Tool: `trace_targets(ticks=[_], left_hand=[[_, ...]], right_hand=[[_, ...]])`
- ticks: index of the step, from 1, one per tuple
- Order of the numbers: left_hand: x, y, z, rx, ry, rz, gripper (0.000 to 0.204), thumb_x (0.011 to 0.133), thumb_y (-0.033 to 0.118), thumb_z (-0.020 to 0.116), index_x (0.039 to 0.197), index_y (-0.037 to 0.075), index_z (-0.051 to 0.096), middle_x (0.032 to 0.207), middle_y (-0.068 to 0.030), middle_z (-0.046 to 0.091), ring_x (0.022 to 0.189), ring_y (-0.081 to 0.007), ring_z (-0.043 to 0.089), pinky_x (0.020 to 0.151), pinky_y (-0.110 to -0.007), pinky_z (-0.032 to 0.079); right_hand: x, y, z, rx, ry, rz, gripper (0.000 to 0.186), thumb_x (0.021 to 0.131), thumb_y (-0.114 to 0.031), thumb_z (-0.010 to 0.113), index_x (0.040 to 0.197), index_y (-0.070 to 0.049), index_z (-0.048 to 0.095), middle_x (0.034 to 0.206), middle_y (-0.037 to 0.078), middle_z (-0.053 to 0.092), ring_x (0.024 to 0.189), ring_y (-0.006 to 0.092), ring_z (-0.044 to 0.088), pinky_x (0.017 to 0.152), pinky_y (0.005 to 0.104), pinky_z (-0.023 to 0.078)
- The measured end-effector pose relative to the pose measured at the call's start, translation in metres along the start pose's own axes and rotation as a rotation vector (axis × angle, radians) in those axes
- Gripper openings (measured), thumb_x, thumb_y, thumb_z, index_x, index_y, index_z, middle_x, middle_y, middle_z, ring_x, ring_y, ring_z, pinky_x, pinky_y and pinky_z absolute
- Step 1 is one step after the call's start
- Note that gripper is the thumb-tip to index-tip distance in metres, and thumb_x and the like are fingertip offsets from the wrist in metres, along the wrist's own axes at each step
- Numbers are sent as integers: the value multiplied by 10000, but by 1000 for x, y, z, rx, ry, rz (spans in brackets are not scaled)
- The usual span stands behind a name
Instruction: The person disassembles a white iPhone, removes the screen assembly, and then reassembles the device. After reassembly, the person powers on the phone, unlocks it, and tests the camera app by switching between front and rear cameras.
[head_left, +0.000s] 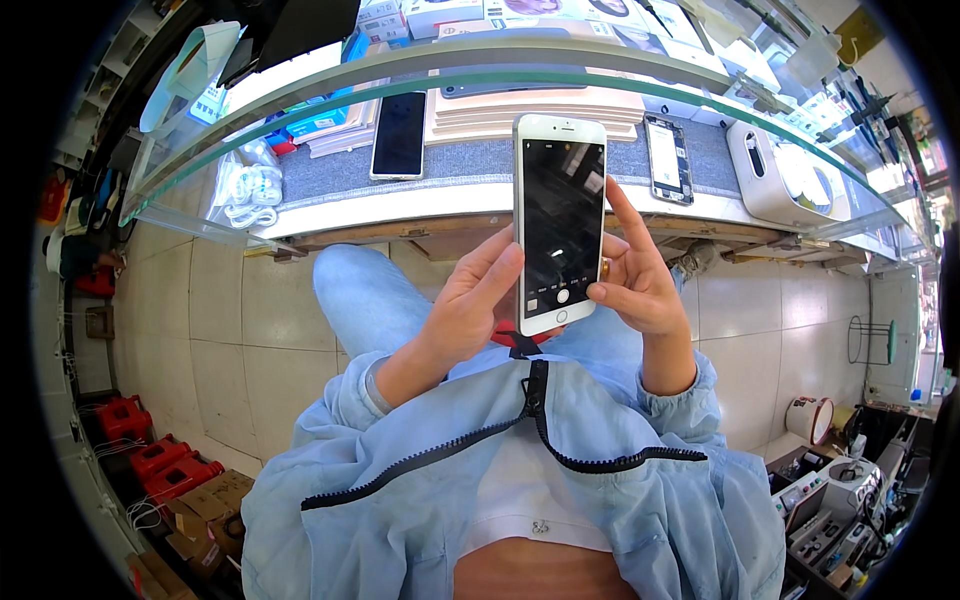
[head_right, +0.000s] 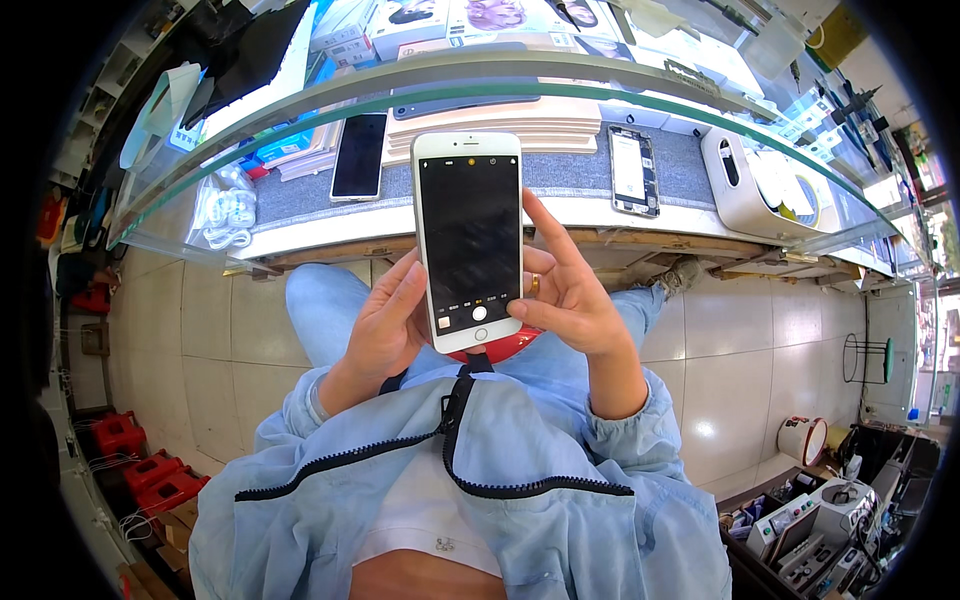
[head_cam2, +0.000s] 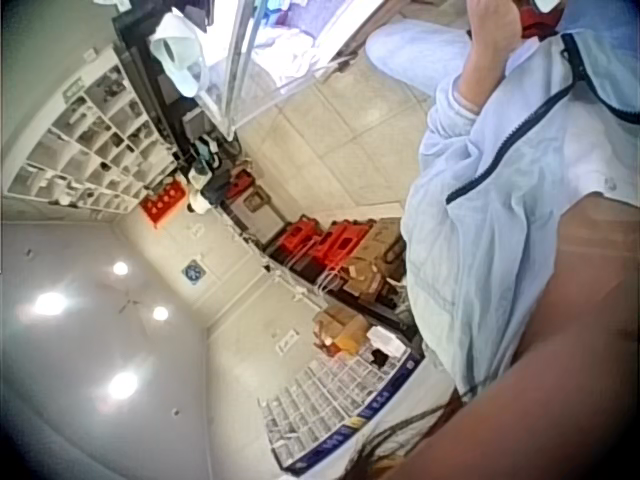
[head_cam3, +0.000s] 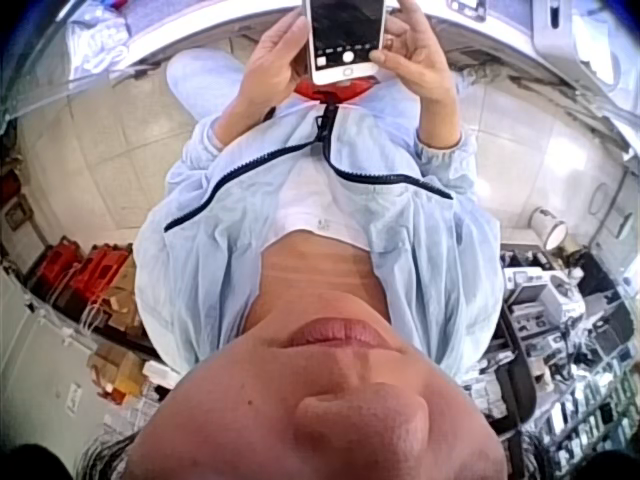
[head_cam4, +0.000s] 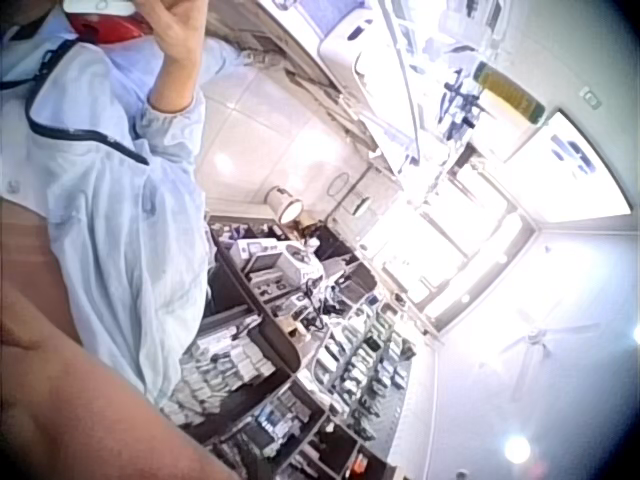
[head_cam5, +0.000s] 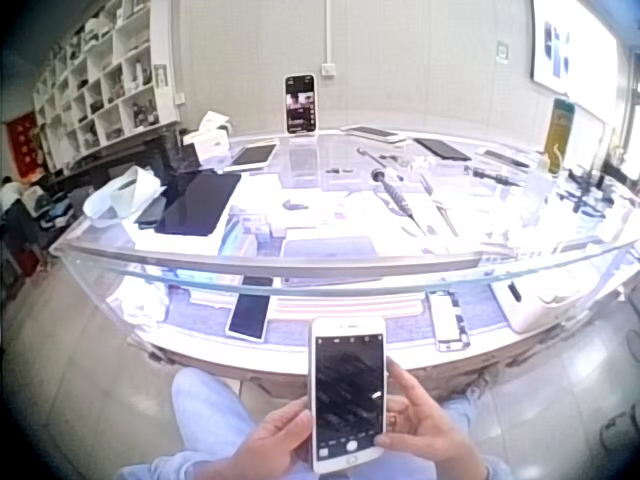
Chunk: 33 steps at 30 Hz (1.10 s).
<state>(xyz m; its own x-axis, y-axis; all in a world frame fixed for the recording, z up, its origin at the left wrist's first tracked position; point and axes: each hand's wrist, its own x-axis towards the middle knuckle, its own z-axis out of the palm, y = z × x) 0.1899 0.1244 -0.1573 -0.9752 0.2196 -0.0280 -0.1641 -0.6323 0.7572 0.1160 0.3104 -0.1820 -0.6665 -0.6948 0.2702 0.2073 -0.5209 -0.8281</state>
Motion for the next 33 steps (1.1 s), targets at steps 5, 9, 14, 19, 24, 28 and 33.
trace_targets(ticks=[5,9,14,19,24,28,33], left_hand=[[0,0,2,-8,17,3,421,967,247,349,1332,41,320,1050,-62,573,856,-136,612,663,-295,557],[0,-1,0,-5,21,4,414,966,244,349,1324,37,327,1054,-66,571,853,-145,615,657,-303,562],[0,1,2,-33,-3,1,406,966,244,347,1314,34,335,1056,-73,569,843,-151,620,652,-308,565],[0,0,1,-22,-6,4,412,967,247,346,1319,35,325,1064,-78,567,844,-154,620,654,-310,566],[-2,-1,0,-17,-18,-28,428,967,247,348,1335,33,298,1072,-77,566,871,-156,613,696,-311,550],[-8,0,8,73,-34,-42,473,960,262,376,1357,27,269,1059,-62,559,859,-130,588,730,-272,499],[-12,17,27,334,-144,33,516,941,297,431,1338,-6,304,1007,-12,525,779,-50,483,665,-190,400]], right_hand=[[0,-1,2,23,13,11,878,759,104,548,1423,-79,3,1247,224,457,1106,230,523,890,325,443],[0,-1,2,49,6,16,884,753,112,540,1423,-81,-4,1266,229,433,1105,229,525,896,329,443],[0,0,1,68,-19,10,891,740,133,516,1422,-85,-15,1267,228,430,1109,231,522,899,332,442],[0,0,1,80,-22,5,897,735,148,505,1423,-87,-21,1273,225,426,1112,230,517,891,328,446],[-2,-1,-2,105,-53,18,937,717,176,509,1421,-99,-43,1269,225,428,1103,229,516,861,327,467],[-7,-7,5,138,-19,55,992,697,195,525,1419,-133,-70,1249,219,442,1078,239,528,830,350,495],[-13,-26,12,3,-78,4,1124,644,158,635,1411,-180,-113,1261,224,428,1099,281,506,855,398,470]])
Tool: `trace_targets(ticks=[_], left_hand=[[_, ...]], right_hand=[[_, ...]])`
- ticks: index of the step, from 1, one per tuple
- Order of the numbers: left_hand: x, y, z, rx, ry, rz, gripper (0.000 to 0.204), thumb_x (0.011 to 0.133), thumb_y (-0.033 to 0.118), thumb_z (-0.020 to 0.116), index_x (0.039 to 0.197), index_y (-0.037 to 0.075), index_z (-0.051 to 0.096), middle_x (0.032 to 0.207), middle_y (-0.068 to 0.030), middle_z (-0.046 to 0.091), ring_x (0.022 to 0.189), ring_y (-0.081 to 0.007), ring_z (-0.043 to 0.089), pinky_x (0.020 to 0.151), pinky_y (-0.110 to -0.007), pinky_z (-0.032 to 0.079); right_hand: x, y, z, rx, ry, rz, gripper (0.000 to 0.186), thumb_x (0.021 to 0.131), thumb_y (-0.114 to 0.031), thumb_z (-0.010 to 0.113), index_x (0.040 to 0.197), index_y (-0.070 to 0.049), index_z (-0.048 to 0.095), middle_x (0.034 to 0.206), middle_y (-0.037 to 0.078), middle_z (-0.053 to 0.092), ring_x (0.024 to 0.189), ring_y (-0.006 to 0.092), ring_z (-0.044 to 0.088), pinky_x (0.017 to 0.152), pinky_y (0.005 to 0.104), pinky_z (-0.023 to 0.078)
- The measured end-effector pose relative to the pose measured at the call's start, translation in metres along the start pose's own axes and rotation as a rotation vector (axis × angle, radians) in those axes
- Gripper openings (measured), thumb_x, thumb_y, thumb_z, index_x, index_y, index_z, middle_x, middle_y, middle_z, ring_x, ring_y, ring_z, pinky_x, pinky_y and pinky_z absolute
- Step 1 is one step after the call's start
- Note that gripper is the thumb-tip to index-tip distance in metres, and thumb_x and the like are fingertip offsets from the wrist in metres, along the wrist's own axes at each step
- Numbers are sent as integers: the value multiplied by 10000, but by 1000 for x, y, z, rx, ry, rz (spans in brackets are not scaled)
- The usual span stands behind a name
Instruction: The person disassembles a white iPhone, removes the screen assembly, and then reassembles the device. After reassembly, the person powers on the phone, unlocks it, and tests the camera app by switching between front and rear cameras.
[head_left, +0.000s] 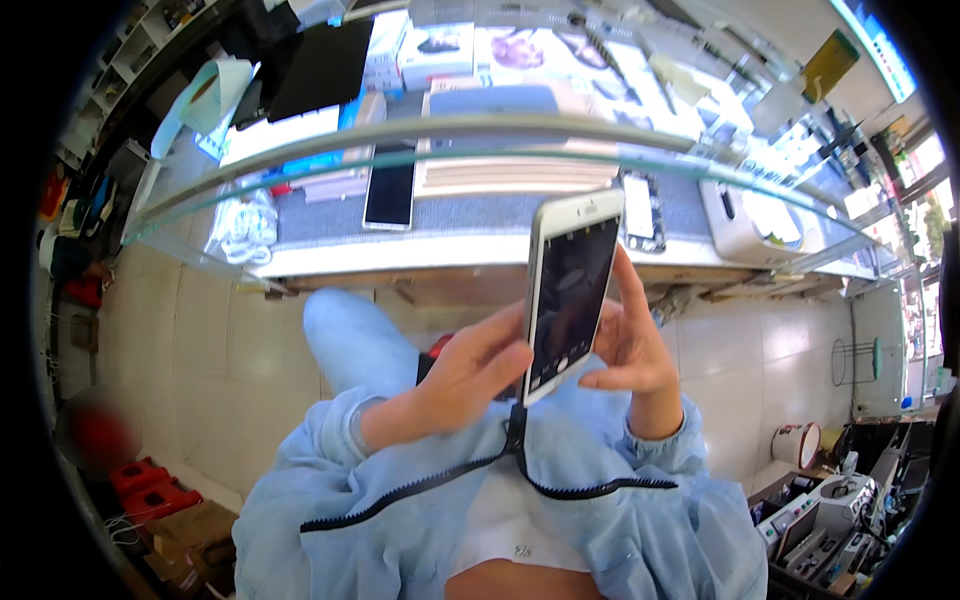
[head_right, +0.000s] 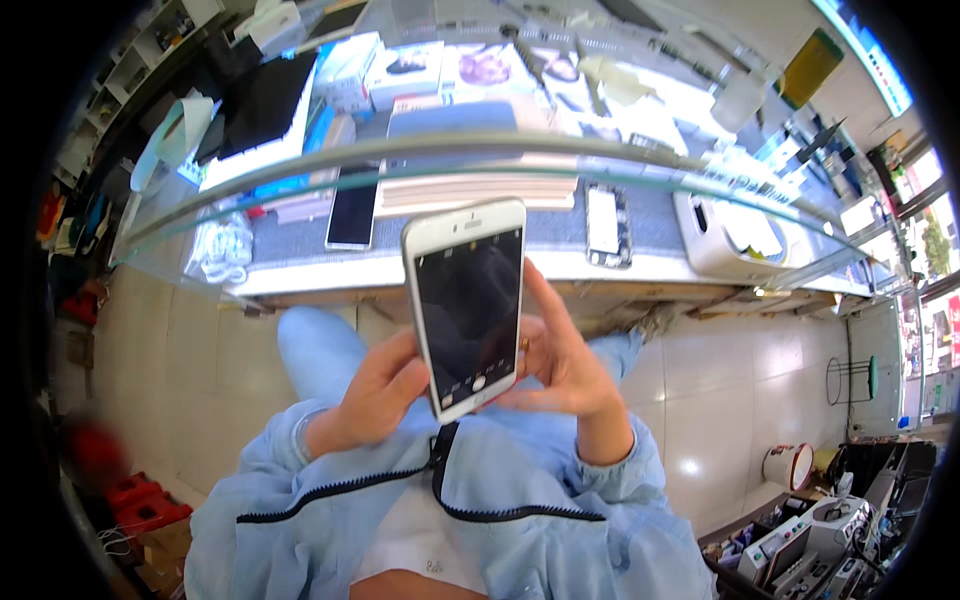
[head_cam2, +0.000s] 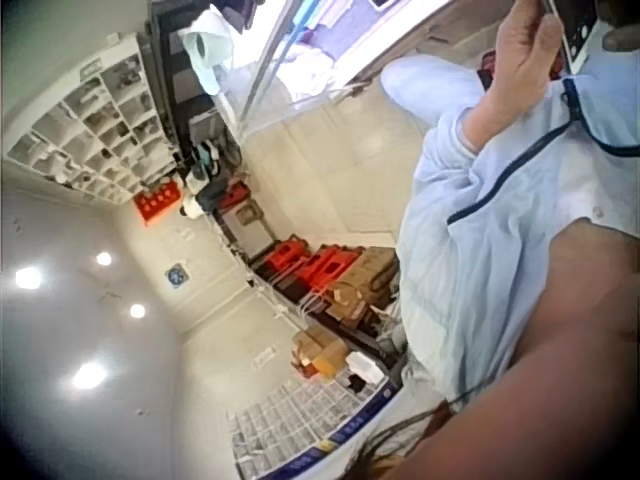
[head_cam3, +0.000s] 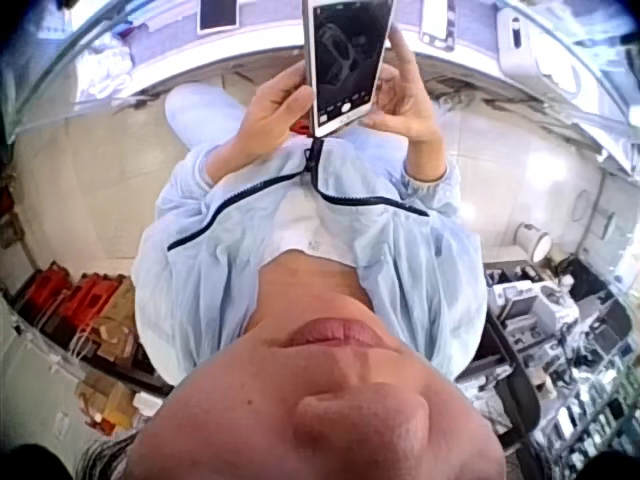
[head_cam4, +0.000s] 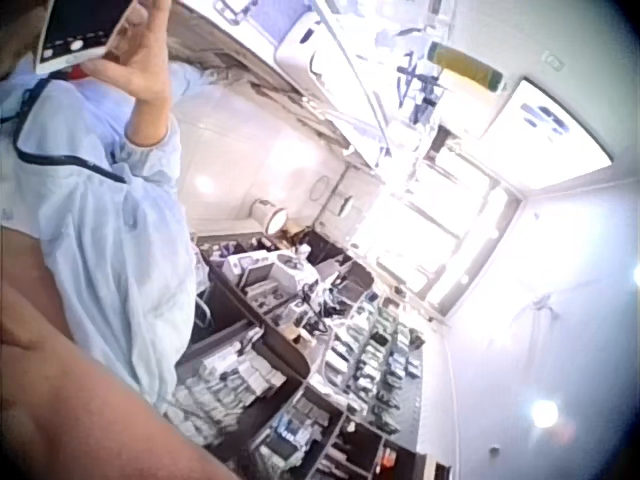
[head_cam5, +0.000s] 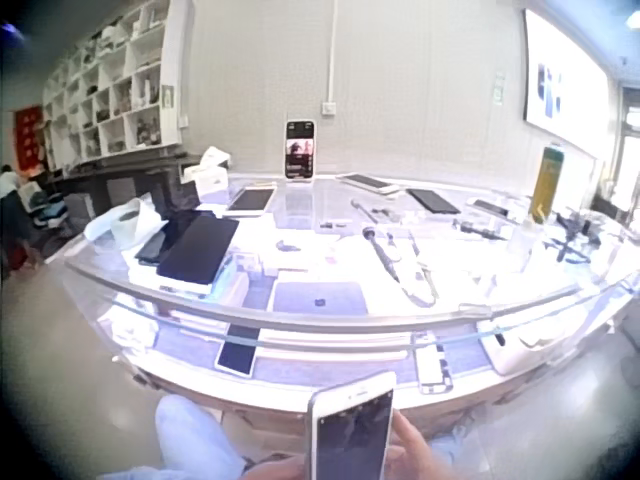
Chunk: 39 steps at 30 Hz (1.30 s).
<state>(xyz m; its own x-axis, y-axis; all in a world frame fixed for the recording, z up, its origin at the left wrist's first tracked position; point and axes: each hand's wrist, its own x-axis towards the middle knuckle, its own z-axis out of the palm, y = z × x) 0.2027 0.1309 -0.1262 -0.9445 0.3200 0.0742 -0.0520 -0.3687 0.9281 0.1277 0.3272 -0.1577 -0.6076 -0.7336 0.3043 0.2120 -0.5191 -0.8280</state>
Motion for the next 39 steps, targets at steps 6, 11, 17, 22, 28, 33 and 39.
trace_targets(ticks=[6,11,17,22,28,33,39], left_hand=[[31,78,-6,384,-143,322,464,952,239,394,1328,-26,329,1229,-108,482,1103,-164,450,940,-292,349],[102,146,-15,144,-72,316,465,950,289,402,1362,91,317,1158,-59,515,1000,-137,542,834,-307,479],[157,193,-45,186,-63,418,392,951,307,383,1295,120,402,1067,-37,580,895,-116,602,716,-290,540],[170,190,-60,211,63,426,401,956,310,362,1312,127,376,1072,-54,567,922,-150,595,741,-310,539],[170,179,-80,106,84,360,419,960,338,344,1328,138,349,1060,-53,574,921,-152,590,738,-301,529],[173,162,-81,310,129,518,426,954,352,364,1294,96,378,1088,-72,555,952,-144,573,799,-298,497],[168,159,-89,73,35,374,417,958,324,314,1286,72,370,1135,-88,528,1001,-176,550,825,-343,478]], right_hand=[[53,-81,20,-600,-175,-137,1221,629,120,699,1380,-238,-195,1334,225,346,1158,341,452,804,486,504],[133,-150,27,-753,-27,-173,1129,672,71,694,1404,-230,-110,1211,201,476,1054,276,550,756,386,548],[203,-191,11,-989,-78,-172,1088,691,-39,730,1412,-255,-56,1149,236,521,968,297,598,774,413,530],[246,-183,-7,-1012,-127,-109,1118,675,-62,750,1410,-247,-71,1132,246,536,985,331,591,786,454,510],[258,-156,-22,-852,-90,-124,1140,635,-79,779,1418,-227,-36,1097,185,566,936,261,617,745,380,544],[252,-146,-29,-854,-154,-225,1031,697,-16,671,1421,-207,-39,1091,186,572,954,257,613,708,334,546],[248,-138,-32,-908,-149,-298,988,724,26,614,1418,-189,-56,1040,164,596,862,201,636,648,271,547]])
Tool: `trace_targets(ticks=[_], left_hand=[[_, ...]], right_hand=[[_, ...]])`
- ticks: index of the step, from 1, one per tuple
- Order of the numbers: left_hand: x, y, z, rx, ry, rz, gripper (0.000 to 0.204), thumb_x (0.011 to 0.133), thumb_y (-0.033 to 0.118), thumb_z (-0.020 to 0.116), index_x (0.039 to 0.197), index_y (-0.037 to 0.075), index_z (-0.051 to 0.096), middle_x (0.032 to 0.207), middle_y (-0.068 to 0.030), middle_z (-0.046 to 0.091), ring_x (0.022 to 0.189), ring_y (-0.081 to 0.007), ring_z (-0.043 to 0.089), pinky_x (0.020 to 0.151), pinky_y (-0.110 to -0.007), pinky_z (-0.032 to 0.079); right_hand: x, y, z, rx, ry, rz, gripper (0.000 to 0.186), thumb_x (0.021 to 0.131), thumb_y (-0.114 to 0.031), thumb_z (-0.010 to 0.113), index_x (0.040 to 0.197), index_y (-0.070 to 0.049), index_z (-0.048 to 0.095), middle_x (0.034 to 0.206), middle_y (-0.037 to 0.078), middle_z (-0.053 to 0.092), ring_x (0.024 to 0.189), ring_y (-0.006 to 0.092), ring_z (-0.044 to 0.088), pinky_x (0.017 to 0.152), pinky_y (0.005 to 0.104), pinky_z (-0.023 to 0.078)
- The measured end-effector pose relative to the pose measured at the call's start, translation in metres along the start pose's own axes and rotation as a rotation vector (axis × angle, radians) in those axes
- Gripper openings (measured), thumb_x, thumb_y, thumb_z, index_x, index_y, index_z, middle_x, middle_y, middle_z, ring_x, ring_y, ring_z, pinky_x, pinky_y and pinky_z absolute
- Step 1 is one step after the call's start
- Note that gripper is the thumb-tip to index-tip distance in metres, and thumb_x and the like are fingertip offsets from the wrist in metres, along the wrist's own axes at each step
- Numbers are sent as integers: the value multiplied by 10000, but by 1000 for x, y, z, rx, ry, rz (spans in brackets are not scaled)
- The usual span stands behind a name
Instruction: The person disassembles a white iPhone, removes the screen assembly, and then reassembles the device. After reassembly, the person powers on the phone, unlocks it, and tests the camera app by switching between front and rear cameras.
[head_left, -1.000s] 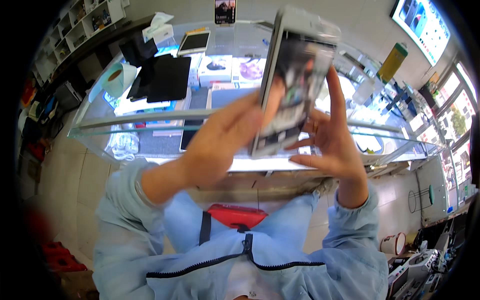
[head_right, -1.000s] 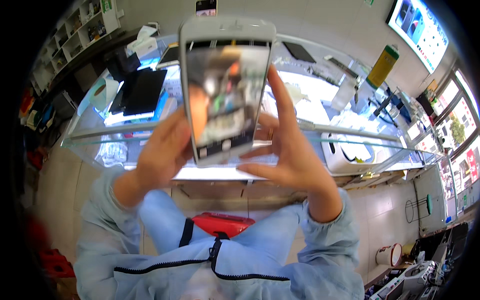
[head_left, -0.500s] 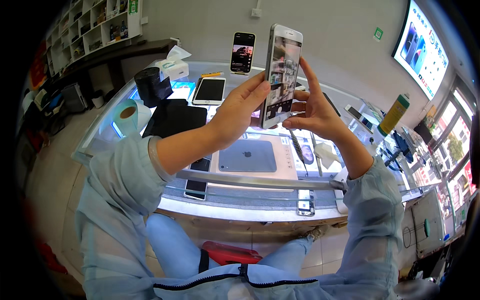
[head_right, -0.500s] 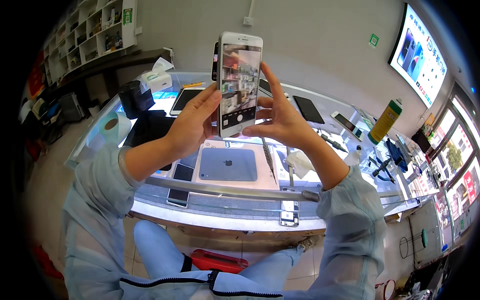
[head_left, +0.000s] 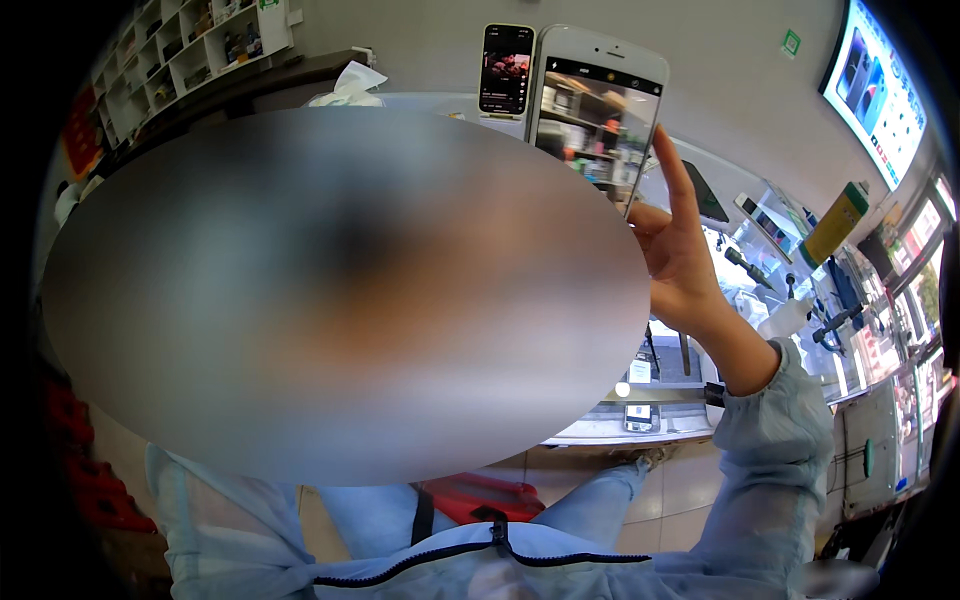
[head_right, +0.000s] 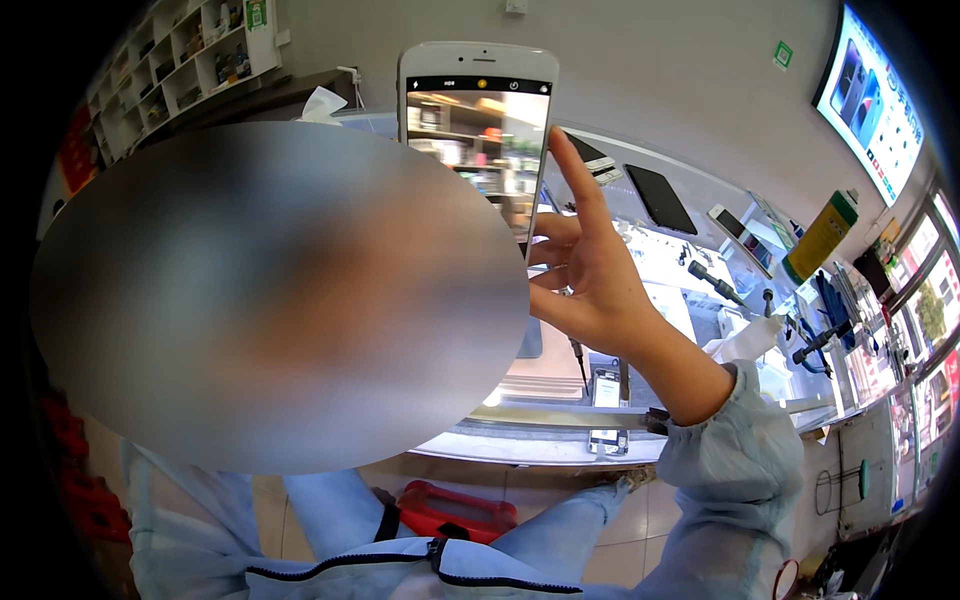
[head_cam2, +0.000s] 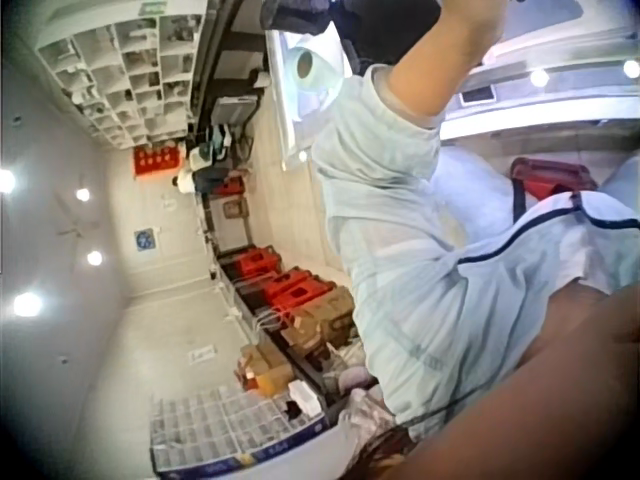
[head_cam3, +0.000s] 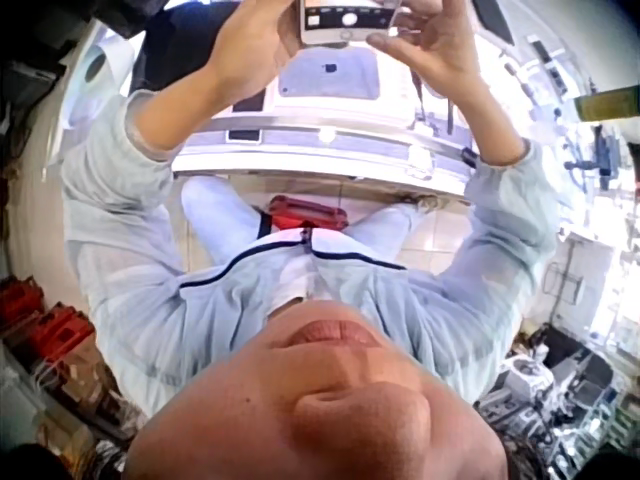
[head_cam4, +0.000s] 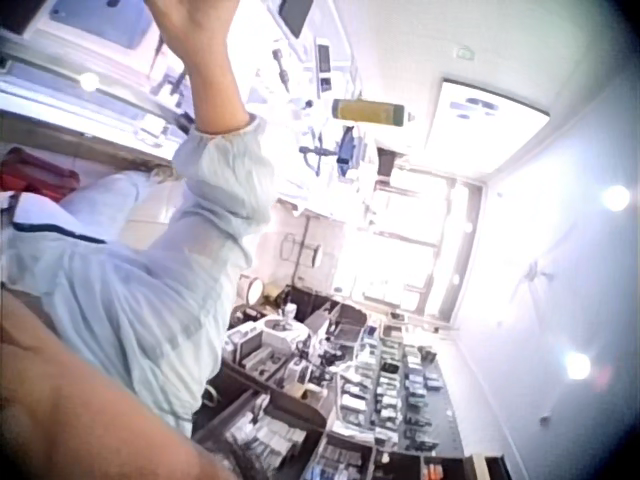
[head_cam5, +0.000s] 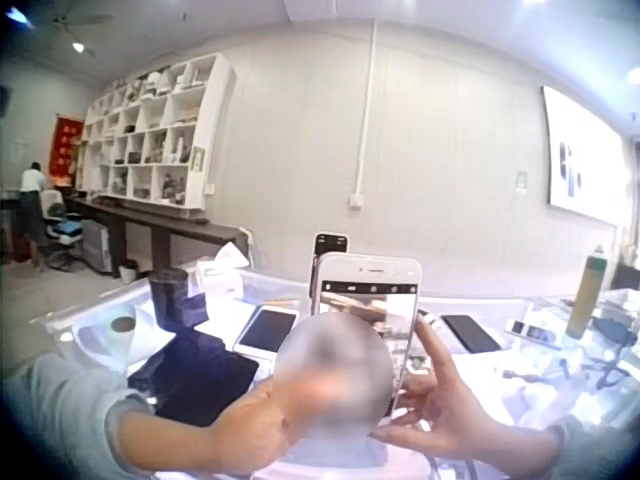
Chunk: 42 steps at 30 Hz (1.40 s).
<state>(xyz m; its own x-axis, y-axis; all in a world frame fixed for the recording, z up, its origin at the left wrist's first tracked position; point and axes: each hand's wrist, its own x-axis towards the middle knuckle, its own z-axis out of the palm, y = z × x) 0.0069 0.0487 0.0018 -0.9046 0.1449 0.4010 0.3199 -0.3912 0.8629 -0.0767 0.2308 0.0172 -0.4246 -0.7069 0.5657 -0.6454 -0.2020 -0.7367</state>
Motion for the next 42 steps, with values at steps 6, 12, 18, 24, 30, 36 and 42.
trace_targets(ticks=[6,12,18,24,30,36,42], left_hand=[[1,6,-10,-224,-150,-13,413,963,297,263,1278,48,361,1181,-103,501,1050,-208,526,852,-387,458],[4,-3,-18,-213,-196,21,410,965,278,230,1270,37,359,1205,-111,487,1075,-227,512,854,-418,450],[2,-5,-5,202,53,-51,407,962,322,255,1225,47,401,1111,-94,529,985,-194,540,790,-380,469],[1,7,-5,-43,-51,-104,392,970,300,268,1231,35,390,1135,-110,522,992,-202,543,797,-401,475],[1,10,0,-41,-41,-154,399,973,294,290,1256,25,370,1178,-108,508,1046,-191,537,855,-399,471],[0,12,2,-39,-22,-164,401,974,300,285,1257,30,372,1189,-105,508,1067,-190,531,868,-403,472],[0,10,-3,-52,-75,-140,386,974,302,279,1245,51,389,1172,-96,526,1053,-196,545,848,-410,487]], right_hand=[[-4,0,1,-30,-21,-5,980,740,18,622,1416,-167,-63,944,129,626,850,186,638,611,238,533],[-5,-3,0,-20,-35,15,989,747,33,630,1414,-161,-73,940,127,627,882,186,628,614,234,513],[-2,4,-1,170,-40,49,988,741,-7,626,1415,-188,-74,1079,218,568,923,257,623,726,355,541],[3,15,-15,270,-162,74,958,764,-7,585,1411,-220,-90,1159,273,510,982,328,595,779,468,524],[1,17,-17,255,-135,121,901,804,-25,559,1412,-221,-77,1105,253,552,933,307,619,720,424,556],[0,15,-15,215,-98,137,873,822,-26,551,1414,-219,-61,1065,217,583,901,275,630,705,389,565],[2,18,-12,238,-89,93,929,791,-33,601,1413,-223,-63,1065,243,580,885,308,635,711,419,557]])
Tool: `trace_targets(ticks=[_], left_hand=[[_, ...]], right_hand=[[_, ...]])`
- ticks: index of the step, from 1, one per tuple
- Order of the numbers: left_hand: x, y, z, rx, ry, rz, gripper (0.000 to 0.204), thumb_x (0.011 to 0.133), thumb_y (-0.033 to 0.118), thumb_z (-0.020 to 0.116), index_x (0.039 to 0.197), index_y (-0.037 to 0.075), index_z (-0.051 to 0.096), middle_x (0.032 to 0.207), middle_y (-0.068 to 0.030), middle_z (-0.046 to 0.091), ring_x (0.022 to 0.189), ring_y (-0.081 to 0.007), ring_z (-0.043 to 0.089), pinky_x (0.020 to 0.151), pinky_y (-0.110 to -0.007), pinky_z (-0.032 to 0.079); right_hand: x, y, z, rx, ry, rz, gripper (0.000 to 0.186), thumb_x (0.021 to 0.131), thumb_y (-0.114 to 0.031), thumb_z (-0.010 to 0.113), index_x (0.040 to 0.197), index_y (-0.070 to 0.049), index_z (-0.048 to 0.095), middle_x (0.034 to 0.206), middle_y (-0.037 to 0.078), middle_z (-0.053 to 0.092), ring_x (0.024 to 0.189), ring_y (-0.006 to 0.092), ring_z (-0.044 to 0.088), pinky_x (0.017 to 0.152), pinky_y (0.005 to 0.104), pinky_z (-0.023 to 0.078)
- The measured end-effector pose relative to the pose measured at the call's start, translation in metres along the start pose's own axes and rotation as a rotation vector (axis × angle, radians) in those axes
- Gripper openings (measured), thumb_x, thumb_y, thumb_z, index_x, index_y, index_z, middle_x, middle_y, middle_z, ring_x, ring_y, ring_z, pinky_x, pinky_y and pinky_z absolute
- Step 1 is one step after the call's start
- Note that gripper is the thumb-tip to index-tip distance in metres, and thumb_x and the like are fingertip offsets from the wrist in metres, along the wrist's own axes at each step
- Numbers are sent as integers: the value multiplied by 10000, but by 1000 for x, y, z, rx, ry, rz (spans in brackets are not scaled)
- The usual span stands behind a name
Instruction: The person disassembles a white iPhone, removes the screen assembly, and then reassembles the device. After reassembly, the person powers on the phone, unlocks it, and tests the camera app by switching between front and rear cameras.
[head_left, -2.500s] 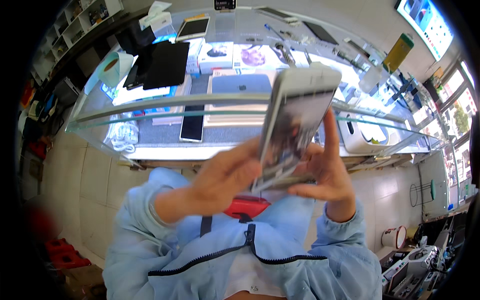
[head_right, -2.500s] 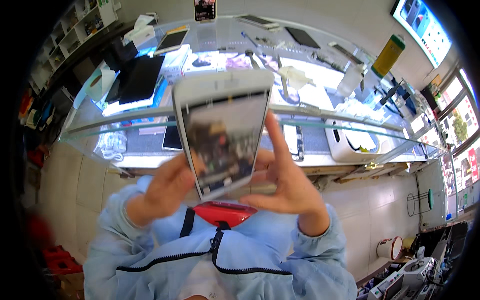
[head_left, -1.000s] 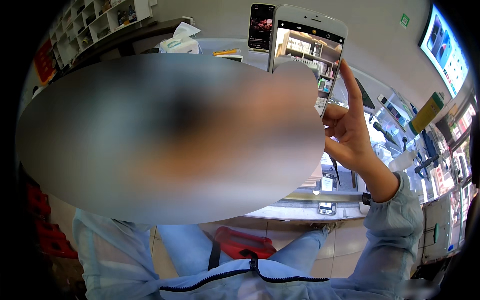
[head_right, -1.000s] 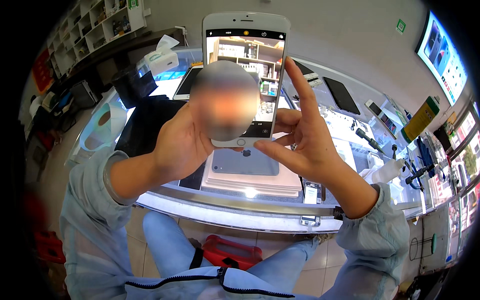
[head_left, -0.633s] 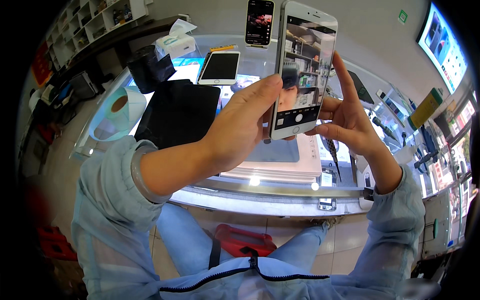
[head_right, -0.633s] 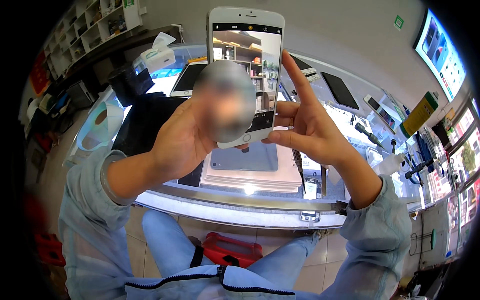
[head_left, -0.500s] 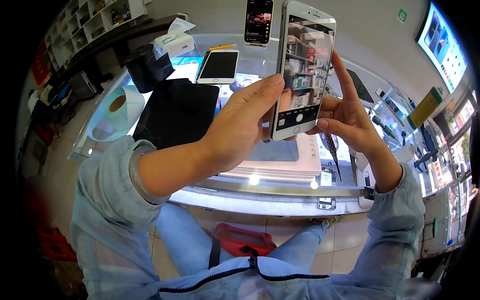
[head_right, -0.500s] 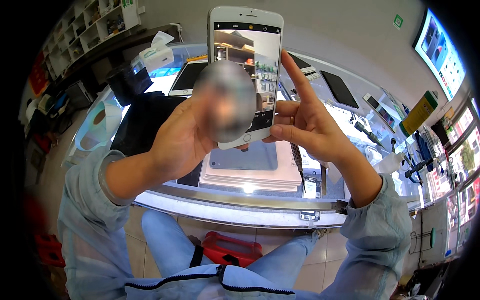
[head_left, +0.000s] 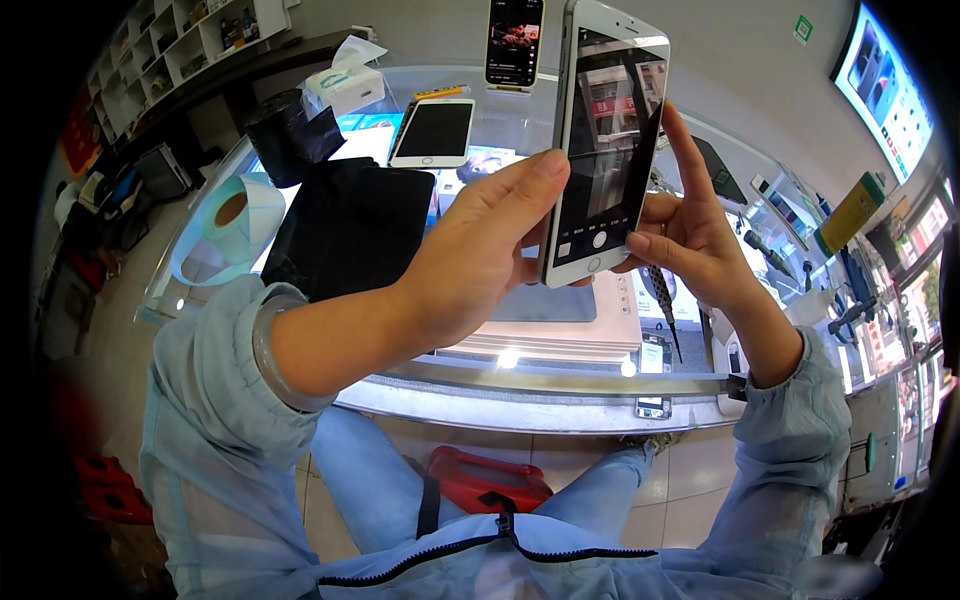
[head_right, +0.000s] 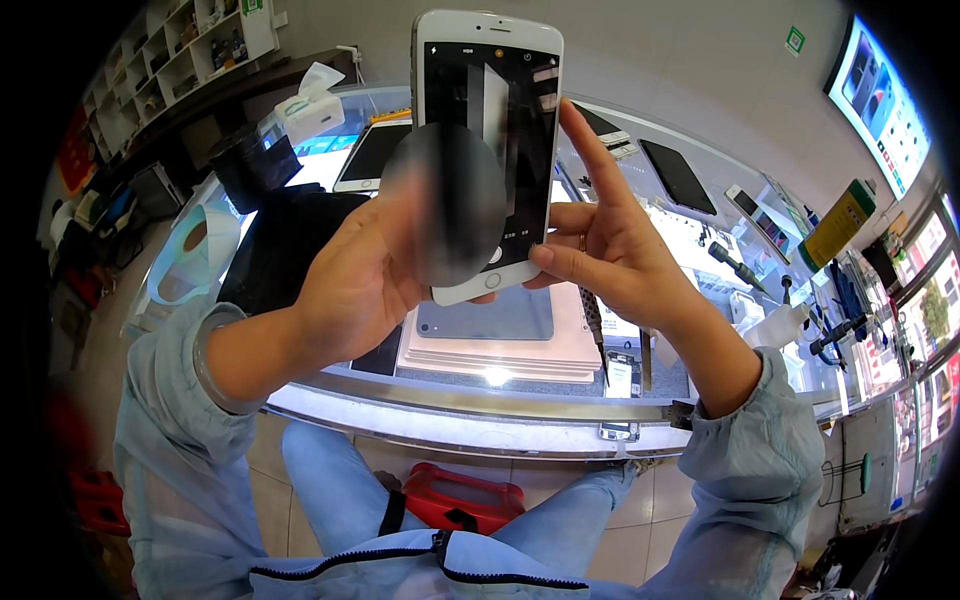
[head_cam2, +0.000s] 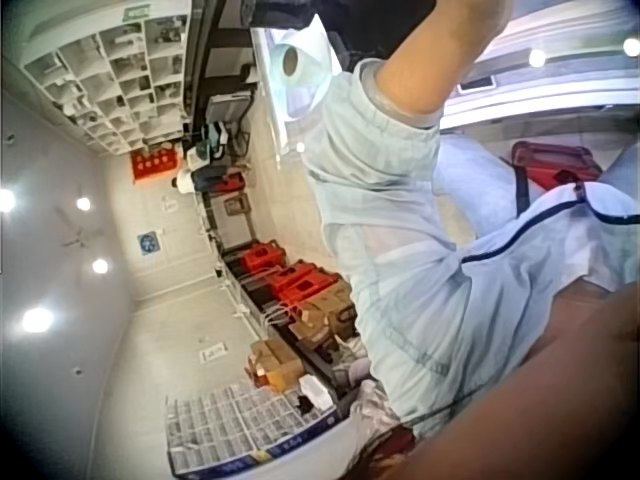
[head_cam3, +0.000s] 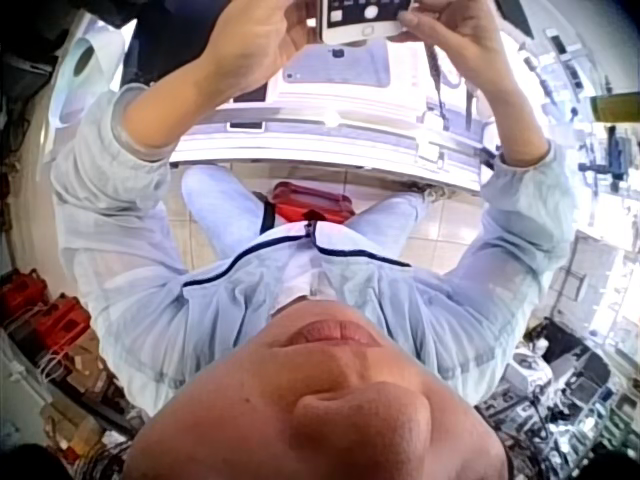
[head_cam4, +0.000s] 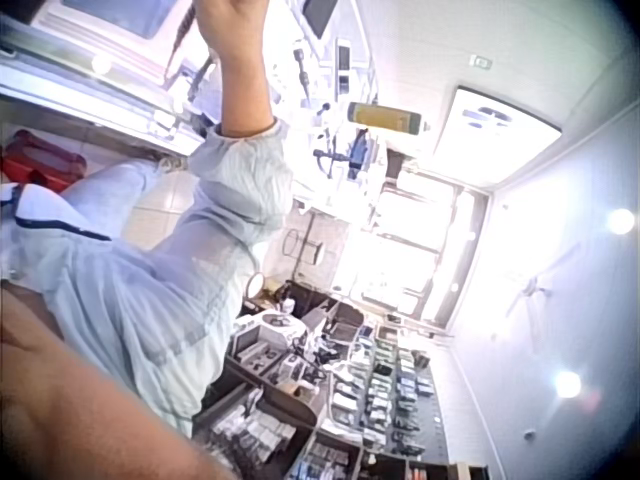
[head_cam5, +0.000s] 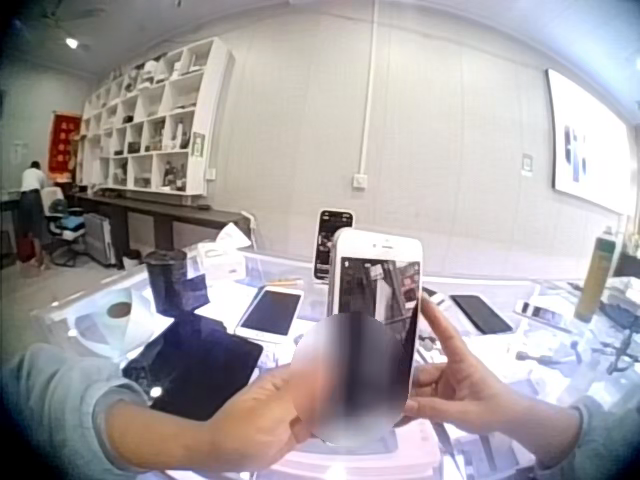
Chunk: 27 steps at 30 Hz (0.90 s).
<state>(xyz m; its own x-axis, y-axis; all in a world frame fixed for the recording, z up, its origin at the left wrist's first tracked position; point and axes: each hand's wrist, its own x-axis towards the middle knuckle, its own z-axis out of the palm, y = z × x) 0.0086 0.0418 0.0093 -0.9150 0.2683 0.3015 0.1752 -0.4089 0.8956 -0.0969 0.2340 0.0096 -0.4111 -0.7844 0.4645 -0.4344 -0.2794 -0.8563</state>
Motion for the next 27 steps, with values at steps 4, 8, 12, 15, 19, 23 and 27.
trace_targets(ticks=[4,8,12,15,19,23,27], left_hand=[[-1,0,2,6,10,-5,385,975,294,268,1246,49,390,1176,-103,526,1043,-200,553,834,-408,495],[0,0,1,35,7,-5,393,975,302,265,1245,45,391,1169,-106,530,1039,-202,557,836,-407,497],[1,0,2,38,32,6,424,975,340,243,1238,47,399,1144,-108,542,993,-193,572,810,-387,500],[4,-1,-3,28,15,11,459,974,375,205,1240,58,405,1115,-103,557,954,-181,576,778,-368,492],[5,-3,-1,-91,54,77,431,965,377,295,1194,35,422,1049,-98,573,944,-151,588,820,-295,493],[6,-4,-1,-123,54,75,421,969,365,282,1214,44,400,1053,-95,572,950,-148,585,828,-299,489],[5,-3,1,-102,92,70,415,970,367,272,1218,58,397,1039,-82,578,936,-140,588,808,-302,492]], right_hand=[[-1,1,-1,-4,-6,9,945,779,-29,612,1413,-221,-61,1069,247,577,888,312,633,713,435,552],[0,0,-1,-11,-15,10,951,774,-19,612,1413,-219,-64,1072,248,575,891,310,633,709,436,552],[0,-3,0,-43,-1,13,965,763,5,609,1411,-216,-71,1087,243,570,907,308,629,727,442,547],[-1,-3,3,-77,24,-13,977,749,19,615,1413,-201,-67,1057,234,584,916,295,629,743,424,543],[-2,-5,9,-108,22,-52,1012,731,35,630,1409,-203,-81,1065,225,581,946,292,617,778,429,529],[-2,-5,10,-97,47,-53,1012,724,29,632,1412,-195,-74,1045,228,593,955,296,615,768,402,535],[-3,-3,11,-133,70,-68,1008,717,22,639,1418,-186,-55,1010,224,612,952,297,617,734,369,546]])
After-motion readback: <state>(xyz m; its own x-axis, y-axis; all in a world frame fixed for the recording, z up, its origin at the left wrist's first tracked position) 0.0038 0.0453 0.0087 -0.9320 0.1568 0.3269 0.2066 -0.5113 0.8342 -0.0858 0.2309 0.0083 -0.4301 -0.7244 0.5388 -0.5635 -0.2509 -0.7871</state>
